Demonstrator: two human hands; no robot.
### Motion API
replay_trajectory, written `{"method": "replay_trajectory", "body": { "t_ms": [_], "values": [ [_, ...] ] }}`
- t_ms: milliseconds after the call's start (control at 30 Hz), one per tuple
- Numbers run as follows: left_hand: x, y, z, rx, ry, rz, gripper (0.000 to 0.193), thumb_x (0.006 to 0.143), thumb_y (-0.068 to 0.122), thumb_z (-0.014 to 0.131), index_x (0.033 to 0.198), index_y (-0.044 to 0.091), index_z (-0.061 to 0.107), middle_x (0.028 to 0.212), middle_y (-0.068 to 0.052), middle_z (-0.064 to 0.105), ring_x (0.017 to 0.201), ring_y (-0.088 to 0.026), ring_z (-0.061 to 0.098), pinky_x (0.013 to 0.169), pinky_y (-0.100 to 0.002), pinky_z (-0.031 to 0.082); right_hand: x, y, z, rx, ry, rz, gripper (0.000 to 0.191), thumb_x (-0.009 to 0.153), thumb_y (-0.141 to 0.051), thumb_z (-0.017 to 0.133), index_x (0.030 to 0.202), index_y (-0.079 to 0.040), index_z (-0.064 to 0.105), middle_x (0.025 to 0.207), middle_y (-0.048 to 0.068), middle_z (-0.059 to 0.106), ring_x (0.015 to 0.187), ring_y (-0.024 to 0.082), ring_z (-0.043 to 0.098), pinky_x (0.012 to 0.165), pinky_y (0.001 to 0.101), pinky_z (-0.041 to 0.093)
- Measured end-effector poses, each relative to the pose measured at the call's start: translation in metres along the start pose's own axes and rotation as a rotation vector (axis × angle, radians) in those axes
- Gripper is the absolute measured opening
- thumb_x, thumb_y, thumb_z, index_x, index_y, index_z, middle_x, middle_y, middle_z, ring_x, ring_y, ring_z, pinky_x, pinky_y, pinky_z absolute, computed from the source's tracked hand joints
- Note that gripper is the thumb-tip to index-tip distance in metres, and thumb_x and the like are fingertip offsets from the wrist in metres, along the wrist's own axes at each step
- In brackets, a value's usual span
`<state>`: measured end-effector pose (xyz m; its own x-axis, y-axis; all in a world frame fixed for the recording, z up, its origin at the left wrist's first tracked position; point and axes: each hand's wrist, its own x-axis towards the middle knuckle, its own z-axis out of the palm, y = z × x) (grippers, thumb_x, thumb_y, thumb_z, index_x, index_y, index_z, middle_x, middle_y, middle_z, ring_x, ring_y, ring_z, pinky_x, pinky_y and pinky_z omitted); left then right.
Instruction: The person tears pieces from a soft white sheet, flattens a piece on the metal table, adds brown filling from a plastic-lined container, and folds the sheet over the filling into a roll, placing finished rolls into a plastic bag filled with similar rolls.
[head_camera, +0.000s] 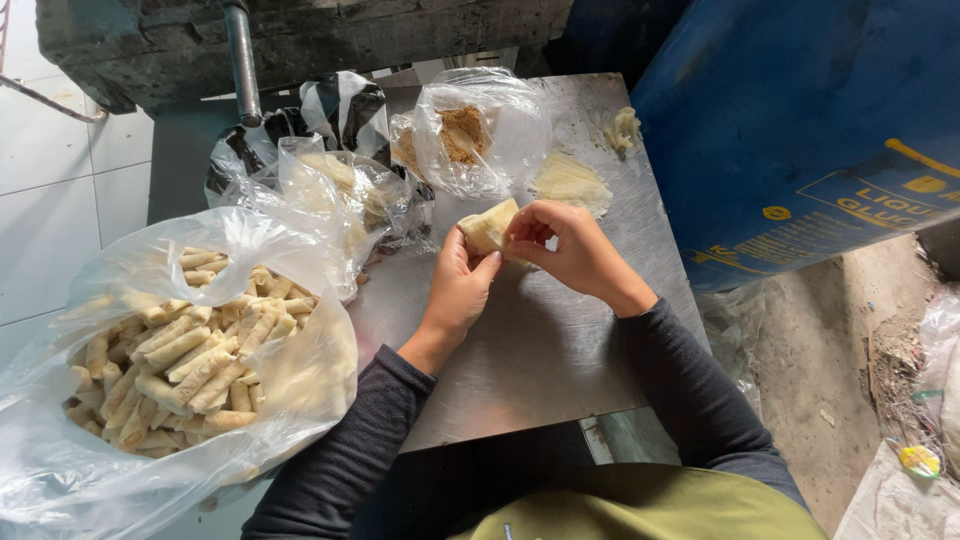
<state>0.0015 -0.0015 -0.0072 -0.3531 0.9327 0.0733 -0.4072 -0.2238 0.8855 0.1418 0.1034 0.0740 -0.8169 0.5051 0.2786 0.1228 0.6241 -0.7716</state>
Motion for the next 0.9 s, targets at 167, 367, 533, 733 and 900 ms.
{"method": "replay_trajectory", "body": {
  "t_ms": [167, 367, 533, 733, 900],
  "values": [
    [0.001, 0.001, -0.003, 0.051, 0.029, 0.013, 0.029, 0.101, -0.002, 0.057, 0.129, 0.001, 0.053, 0.124, -0.008, 0.065, 0.111, -0.012, 0.064, 0.098, -0.029, 0.054, -0.002, 0.008, 0.002, 0.002, -0.006, 0.052, 0.019, 0.085, -0.004, 0.080, 0.101, -0.001, 0.071, 0.088, 0.003, 0.070, 0.080, 0.009, 0.066, 0.074, 0.0256, 0.056],
    [-0.001, 0.007, 0.000, -0.021, 0.013, -0.021, 0.028, 0.099, 0.005, 0.064, 0.125, 0.000, 0.053, 0.121, -0.008, 0.066, 0.108, -0.011, 0.066, 0.095, -0.027, 0.057, -0.005, 0.030, -0.001, 0.337, -0.029, 0.227, 0.012, 0.094, -0.003, 0.074, 0.106, -0.001, 0.074, 0.096, 0.001, 0.074, 0.091, 0.006, 0.069, 0.082, 0.0238, 0.060],
    [-0.001, 0.010, 0.001, 0.031, 0.036, 0.011, 0.033, 0.097, 0.009, 0.071, 0.123, -0.001, 0.054, 0.119, -0.009, 0.068, 0.106, -0.012, 0.068, 0.093, -0.027, 0.057, -0.006, 0.035, -0.001, 0.330, -0.060, 0.223, 0.014, 0.093, -0.004, 0.074, 0.106, -0.001, 0.075, 0.098, 0.001, 0.076, 0.094, 0.006, 0.071, 0.085, 0.0234, 0.060],
    [-0.001, 0.005, 0.001, 0.007, -0.013, 0.057, 0.034, 0.096, 0.006, 0.071, 0.124, 0.000, 0.052, 0.121, -0.008, 0.067, 0.110, -0.012, 0.067, 0.096, -0.028, 0.056, -0.005, 0.027, -0.001, 0.264, -0.080, 0.248, 0.011, 0.092, -0.003, 0.079, 0.101, 0.001, 0.074, 0.087, 0.001, 0.068, 0.082, 0.006, 0.062, 0.075, 0.0241, 0.056],
    [0.002, 0.002, 0.000, 0.015, 0.023, 0.028, 0.029, 0.099, 0.007, 0.065, 0.125, 0.001, 0.053, 0.122, -0.006, 0.066, 0.109, -0.011, 0.067, 0.096, -0.028, 0.058, -0.003, 0.021, 0.001, 0.287, -0.057, 0.228, 0.009, 0.093, -0.005, 0.074, 0.100, -0.001, 0.071, 0.088, -0.004, 0.069, 0.084, 0.002, 0.062, 0.076, 0.0204, 0.055]
  ]
}}
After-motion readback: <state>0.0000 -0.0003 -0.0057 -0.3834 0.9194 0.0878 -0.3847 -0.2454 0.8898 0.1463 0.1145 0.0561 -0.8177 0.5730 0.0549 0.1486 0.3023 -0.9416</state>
